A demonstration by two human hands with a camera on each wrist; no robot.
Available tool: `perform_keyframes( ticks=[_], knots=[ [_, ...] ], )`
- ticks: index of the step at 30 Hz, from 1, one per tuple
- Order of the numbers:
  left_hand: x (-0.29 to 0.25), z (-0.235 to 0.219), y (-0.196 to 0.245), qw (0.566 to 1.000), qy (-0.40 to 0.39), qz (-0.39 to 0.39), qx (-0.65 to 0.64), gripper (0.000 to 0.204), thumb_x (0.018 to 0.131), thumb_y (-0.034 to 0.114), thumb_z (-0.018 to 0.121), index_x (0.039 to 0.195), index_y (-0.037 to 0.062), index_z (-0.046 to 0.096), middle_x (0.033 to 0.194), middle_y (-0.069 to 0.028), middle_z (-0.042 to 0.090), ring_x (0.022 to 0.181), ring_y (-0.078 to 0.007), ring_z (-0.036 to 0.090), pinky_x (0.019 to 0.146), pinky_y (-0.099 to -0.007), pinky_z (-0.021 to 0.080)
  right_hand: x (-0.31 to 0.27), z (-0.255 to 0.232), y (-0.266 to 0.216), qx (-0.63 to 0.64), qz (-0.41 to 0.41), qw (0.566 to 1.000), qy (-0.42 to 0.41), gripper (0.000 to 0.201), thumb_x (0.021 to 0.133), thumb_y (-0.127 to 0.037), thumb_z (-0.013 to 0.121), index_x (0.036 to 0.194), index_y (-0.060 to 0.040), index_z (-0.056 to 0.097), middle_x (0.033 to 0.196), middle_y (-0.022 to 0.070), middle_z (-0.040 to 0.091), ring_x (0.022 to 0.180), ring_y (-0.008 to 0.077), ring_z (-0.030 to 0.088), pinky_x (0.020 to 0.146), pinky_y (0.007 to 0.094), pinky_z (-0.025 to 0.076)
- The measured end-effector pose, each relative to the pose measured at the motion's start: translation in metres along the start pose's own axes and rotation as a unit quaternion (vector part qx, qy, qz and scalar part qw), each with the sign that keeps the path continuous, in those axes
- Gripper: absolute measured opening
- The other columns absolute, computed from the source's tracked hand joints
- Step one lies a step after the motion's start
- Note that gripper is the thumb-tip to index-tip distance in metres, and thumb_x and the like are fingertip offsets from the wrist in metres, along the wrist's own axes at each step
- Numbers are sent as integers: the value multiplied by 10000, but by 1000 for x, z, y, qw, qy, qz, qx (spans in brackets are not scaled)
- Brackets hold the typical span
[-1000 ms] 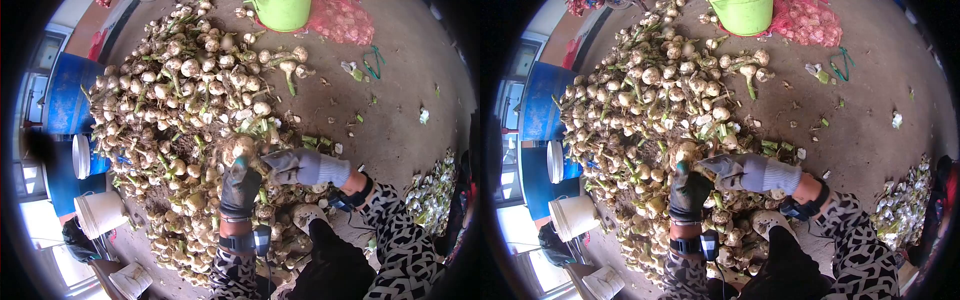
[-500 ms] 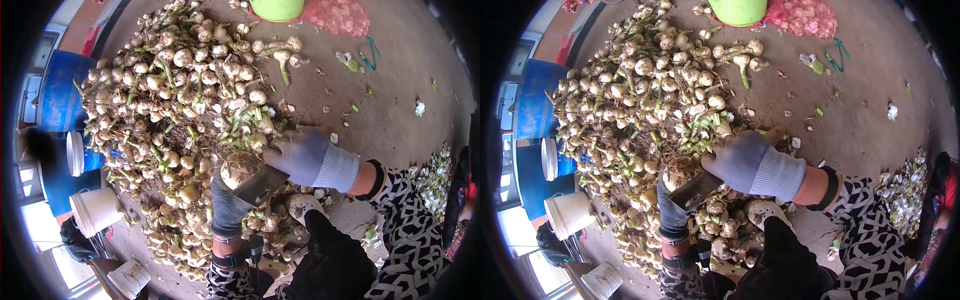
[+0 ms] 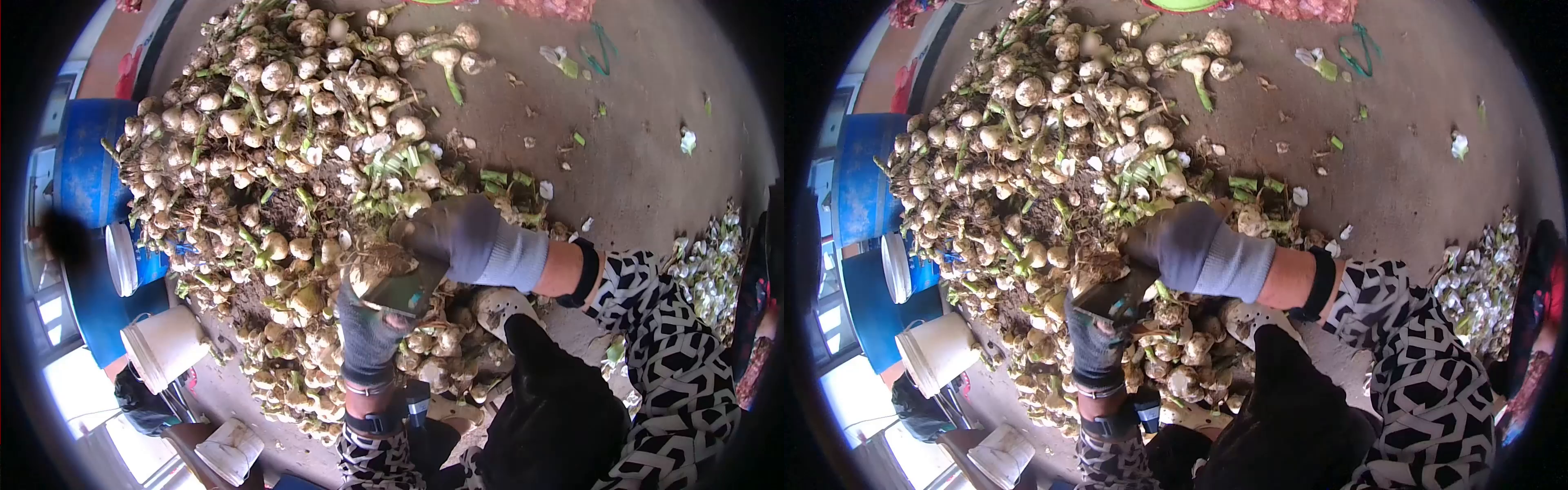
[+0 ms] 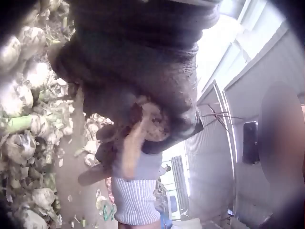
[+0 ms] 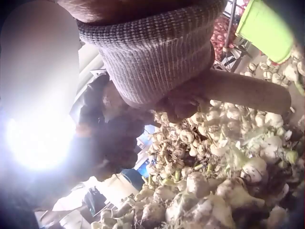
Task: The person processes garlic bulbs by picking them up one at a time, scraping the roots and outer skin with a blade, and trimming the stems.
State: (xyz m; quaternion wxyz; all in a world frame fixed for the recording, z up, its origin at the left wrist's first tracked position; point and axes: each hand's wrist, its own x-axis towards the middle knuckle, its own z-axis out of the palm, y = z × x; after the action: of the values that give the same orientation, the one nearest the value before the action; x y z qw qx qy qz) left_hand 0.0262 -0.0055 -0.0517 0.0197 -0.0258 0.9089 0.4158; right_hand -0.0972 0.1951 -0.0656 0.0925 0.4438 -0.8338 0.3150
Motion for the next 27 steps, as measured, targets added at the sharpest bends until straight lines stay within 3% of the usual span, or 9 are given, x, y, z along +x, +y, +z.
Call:
perform_keyframes(
  ticks=[2,5,7,9,10,15,19,21,27],
  knots=[
    [2,-5,21,968,-75,-165,-171,875,823,548,648,1346,-80,335,1121,-200,593,952,-281,620,838,-400,506,-8,13,1,24,44,998,-26,342,726,-332,705,1001,-144,630,657,64,605,553,238,623,452,360,490],
    [-16,-2,77,699,-162,-382,-582,812,715,438,788,1306,-12,458,1216,-143,582,1075,-258,579,931,-409,473,-31,40,79,-37,216,919,-328,163,775,-226,667,881,-104,688,669,110,653,539,265,627,470,353,495],
    [-17,-11,56,933,-204,164,-247,925,570,430,896,1273,-7,485,1222,-129,571,1085,-233,575,975,-379,446,-33,27,71,-6,442,881,-168,184,874,-201,580,865,-65,703,713,162,670,559,275,628,500,349,507],
    [-10,-7,75,905,-50,-179,-382,953,584,445,893,1295,-15,456,1206,-117,569,1074,-230,579,966,-356,452,-42,0,29,294,290,911,4,326,935,-362,594,1053,-70,677,780,102,692,608,153,637,555,312,515],
    [3,-6,79,909,-42,-150,-387,982,588,445,892,1318,-17,426,1195,-116,560,1073,-232,577,943,-347,472,-33,-11,7,638,357,682,-7,233,925,-175,593,1130,-92,666,901,77,714,775,117,657,692,299,523],
    [16,-5,59,995,-61,-43,-64,1047,582,490,878,1365,12,374,1204,-134,559,1107,-251,573,937,-382,498,-39,-30,-22,553,445,695,-112,305,946,-196,584,1236,-106,616,991,105,705,910,114,649,764,301,516],
    [5,14,68,807,28,-180,-561,613,855,497,672,1238,48,504,1115,-91,605,1050,-186,588,896,-343,508,-34,-27,-28,438,198,875,61,229,917,-152,619,1138,-91,635,940,90,709,825,228,699,719,319,531],
    [3,20,62,867,48,-172,-465,560,839,487,697,1169,61,543,1086,-84,617,992,-177,605,881,-329,501,-31,-42,-20,389,206,897,36,198,865,-106,633,1063,-112,645,885,109,692,801,292,698,684,352,541],
    [14,-9,86,905,-111,83,-402,346,780,332,793,974,81,656,952,-90,684,909,-261,636,835,-418,500,-45,7,59,2,299,888,-348,286,828,-369,577,914,-124,694,787,206,659,754,368,663,684,468,514]
  ],
)
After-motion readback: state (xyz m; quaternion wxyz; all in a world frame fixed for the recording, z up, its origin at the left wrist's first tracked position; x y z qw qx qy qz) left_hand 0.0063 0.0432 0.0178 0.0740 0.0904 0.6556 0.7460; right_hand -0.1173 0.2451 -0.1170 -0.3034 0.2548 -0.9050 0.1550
